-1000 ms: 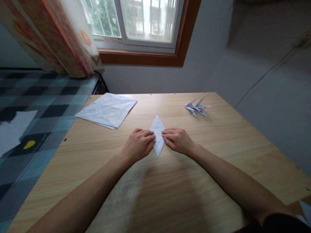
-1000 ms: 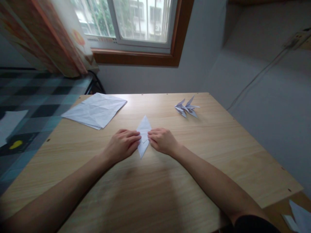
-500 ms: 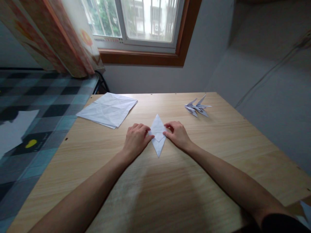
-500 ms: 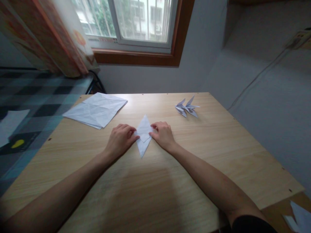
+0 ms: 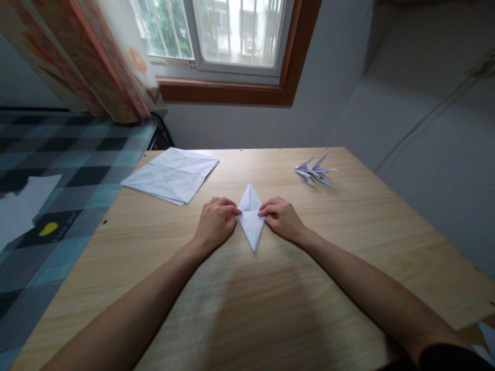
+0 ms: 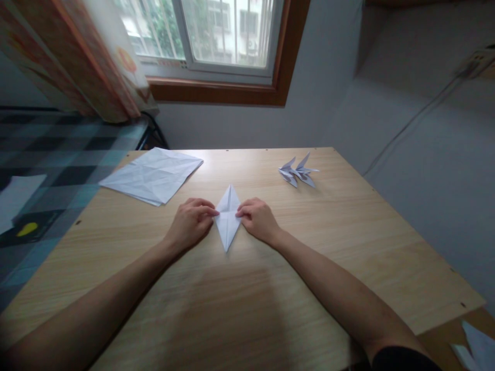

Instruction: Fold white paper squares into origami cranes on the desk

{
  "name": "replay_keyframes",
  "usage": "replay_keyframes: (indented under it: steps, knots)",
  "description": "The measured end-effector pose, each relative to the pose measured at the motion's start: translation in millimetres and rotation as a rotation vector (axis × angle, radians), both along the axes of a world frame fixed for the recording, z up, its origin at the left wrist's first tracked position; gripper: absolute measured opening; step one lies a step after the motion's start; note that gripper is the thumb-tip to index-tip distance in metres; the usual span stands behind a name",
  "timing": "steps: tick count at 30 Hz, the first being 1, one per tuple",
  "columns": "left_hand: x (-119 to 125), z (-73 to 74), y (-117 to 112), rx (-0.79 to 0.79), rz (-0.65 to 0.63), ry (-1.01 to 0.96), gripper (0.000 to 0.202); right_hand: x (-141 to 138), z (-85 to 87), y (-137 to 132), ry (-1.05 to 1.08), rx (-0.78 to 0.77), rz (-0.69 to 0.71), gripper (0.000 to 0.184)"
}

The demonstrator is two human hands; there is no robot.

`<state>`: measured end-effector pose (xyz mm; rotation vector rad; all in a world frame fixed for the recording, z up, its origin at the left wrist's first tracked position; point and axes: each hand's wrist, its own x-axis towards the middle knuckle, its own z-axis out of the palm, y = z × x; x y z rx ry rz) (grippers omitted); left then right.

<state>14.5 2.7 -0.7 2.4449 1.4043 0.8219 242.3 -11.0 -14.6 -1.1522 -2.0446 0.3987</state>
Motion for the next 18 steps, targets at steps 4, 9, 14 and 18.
replay_keyframes:
  steps: [4, 9, 14, 18]
  knots:
    - [3.2, 7.3, -7.3, 0.007, 0.001, 0.054, 0.019, 1.1, -0.6, -3.0, -0.14, 0.131, 0.063, 0.021]
    - [7.3, 15.3, -19.2, 0.085, -0.053, 0.221, 0.034, 0.5, 7.2, -9.4, -0.346, 0.211, 0.104, 0.014]
    - [3.4, 8.1, -19.3, 0.081, -0.189, 0.321, 0.044, -4.8, 13.7, -16.4, -0.417, 0.238, 0.077, 0.014]
    - [-0.8, -0.7, -14.7, 0.106, -0.269, 0.361, 0.04, -9.0, 7.9, -13.1, -0.32, 0.237, 0.071, 0.04]
